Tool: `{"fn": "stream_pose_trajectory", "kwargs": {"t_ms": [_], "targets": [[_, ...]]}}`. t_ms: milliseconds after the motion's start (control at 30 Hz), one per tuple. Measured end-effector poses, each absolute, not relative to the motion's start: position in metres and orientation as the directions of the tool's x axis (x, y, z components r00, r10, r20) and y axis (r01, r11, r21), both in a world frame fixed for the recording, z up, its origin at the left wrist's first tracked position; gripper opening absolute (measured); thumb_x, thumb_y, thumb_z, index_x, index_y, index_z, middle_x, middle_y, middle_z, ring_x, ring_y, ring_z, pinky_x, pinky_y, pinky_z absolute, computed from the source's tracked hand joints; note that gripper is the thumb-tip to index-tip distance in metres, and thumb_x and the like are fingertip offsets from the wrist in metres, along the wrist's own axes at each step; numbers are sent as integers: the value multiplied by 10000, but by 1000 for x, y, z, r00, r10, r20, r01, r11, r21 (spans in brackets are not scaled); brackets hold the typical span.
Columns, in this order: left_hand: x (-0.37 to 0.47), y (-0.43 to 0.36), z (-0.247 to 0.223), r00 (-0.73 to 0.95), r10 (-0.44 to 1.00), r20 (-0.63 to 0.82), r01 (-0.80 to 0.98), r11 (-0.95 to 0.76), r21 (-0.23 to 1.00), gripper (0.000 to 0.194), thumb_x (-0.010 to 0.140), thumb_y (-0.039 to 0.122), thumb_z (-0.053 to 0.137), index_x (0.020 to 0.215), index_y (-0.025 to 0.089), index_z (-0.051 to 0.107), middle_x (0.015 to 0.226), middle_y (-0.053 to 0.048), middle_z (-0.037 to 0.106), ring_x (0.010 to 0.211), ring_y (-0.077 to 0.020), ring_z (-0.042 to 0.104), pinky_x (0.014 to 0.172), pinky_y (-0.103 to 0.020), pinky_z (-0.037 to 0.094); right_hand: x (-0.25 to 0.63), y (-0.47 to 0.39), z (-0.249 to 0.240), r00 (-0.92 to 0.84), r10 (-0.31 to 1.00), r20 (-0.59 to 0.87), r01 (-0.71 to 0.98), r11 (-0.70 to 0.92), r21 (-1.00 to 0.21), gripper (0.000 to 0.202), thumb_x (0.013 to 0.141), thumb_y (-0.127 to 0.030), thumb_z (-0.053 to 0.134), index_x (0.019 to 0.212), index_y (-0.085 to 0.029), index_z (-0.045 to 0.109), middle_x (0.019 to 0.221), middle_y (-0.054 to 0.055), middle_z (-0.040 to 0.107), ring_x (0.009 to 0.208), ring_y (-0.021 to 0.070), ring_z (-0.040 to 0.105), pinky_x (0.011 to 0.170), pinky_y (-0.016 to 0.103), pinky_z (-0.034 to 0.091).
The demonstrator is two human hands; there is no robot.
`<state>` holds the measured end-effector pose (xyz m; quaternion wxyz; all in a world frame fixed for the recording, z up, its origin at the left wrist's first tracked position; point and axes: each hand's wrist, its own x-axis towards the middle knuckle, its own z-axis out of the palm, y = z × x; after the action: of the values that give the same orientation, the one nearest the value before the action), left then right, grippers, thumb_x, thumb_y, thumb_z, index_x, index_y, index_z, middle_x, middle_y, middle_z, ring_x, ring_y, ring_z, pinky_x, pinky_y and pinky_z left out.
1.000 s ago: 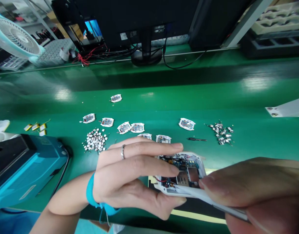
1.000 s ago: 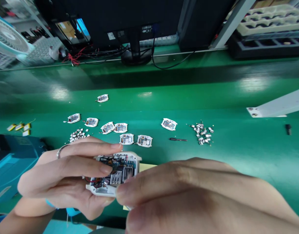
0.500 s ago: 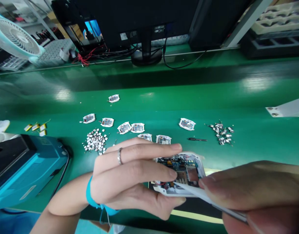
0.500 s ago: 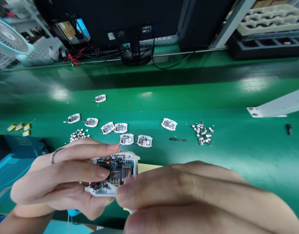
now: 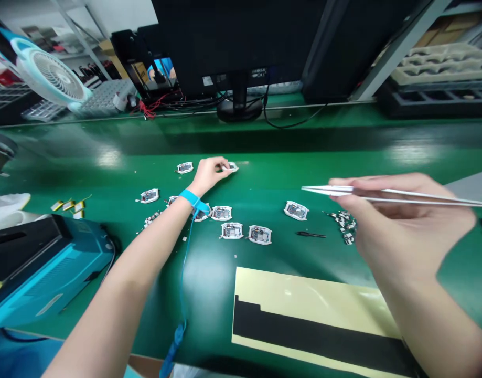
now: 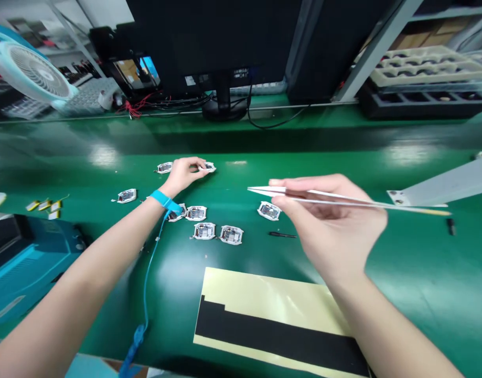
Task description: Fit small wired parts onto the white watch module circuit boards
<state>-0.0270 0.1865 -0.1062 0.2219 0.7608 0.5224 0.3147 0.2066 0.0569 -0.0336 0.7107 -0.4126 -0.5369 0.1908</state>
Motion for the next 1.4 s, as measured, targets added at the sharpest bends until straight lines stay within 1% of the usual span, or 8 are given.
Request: {"fn": "stream_pose_trajectory", "kwargs": {"t_ms": [233, 333, 400, 533, 800, 967, 1200, 1400], "targets": [[-20, 171, -93, 314, 932, 180, 751, -360, 554, 501, 727, 175, 594, 1198, 113, 436, 1248, -136, 490, 1199, -277, 406, 1017, -474, 271, 223, 53, -38, 343, 696, 631, 193, 605, -773, 247, 545, 5, 709, 698, -178, 645, 703, -32, 674, 701, 131, 657, 589, 192, 572], [5, 119, -77, 531, 841, 101, 680, -494, 542, 627, 669, 312, 680, 1226, 199, 416, 1219, -64, 530, 1119, -219, 499, 951, -328, 398, 222, 53, -37, 361, 687, 630, 195, 605, -772, 248, 557, -5, 706, 713, -188, 648, 703, -24, 672, 712, 157, 658, 577, 232, 581], [19, 86, -78, 690, 723, -36, 658, -605, 449, 745, 638, 316, 711, 1272, 165, 350, 1242, -126, 497, 1109, -261, 501, 892, -354, 443, 221, 52, -36, 350, 698, 625, 194, 599, -777, 256, 561, -6, 705, 725, -194, 648, 702, -27, 668, 715, 157, 658, 592, 241, 585], [29, 58, -94, 708, 698, -112, 686, -640, 345, 577, 741, 147, 601, 1261, 143, 352, 1068, -134, 601, 978, -257, 579, 777, -356, 494, 220, 46, -36, 282, 723, 631, 175, 608, -775, 279, 565, 12, 699, 745, -193, 643, 728, -43, 665, 728, 126, 653, 619, 202, 584], [21, 43, -42, 494, 807, 323, 376, -533, 758, 698, 704, 190, 650, 1296, 232, 283, 1056, -40, 612, 907, -157, 605, 788, -260, 509, 223, 25, -28, -194, 788, 585, 224, 616, -756, 364, 568, -58, 733, 876, -206, 607, 862, -54, 671, 822, 114, 637, 753, 178, 563], [19, 21, -23, 374, 814, 445, 201, -539, 818, 701, 672, 140, 676, 1282, 206, 337, 1027, -68, 630, 931, -191, 608, 792, -278, 537, 221, 15, -18, -310, 764, 566, 255, 640, -724, 297, 620, -120, 710, 871, -225, 593, 891, -66, 665, 802, 107, 641, 696, 159, 574], [17, 13, -25, 348, 841, 415, 136, -483, 865, 724, 671, 133, 688, 1294, 223, 329, 1070, -60, 625, 973, -215, 598, 812, -301, 549, 221, 6, -13, -400, 770, 498, 177, 598, -782, 317, 655, -86, 686, 917, -221, 571, 974, -61, 647, 845, 110, 633, 744, 158, 560], [17, 10, -26, 325, 832, 449, 117, -507, 854, 679, 643, 139, 719, 1237, 227, 403, 1079, -48, 622, 980, -218, 600, 789, -288, 572, 222, 0, -20, -333, 805, 492, 166, 563, -809, 402, 655, -33, 656, 975, -256, 558, 994, -63, 636, 859, 107, 627, 725, 183, 566]]}}
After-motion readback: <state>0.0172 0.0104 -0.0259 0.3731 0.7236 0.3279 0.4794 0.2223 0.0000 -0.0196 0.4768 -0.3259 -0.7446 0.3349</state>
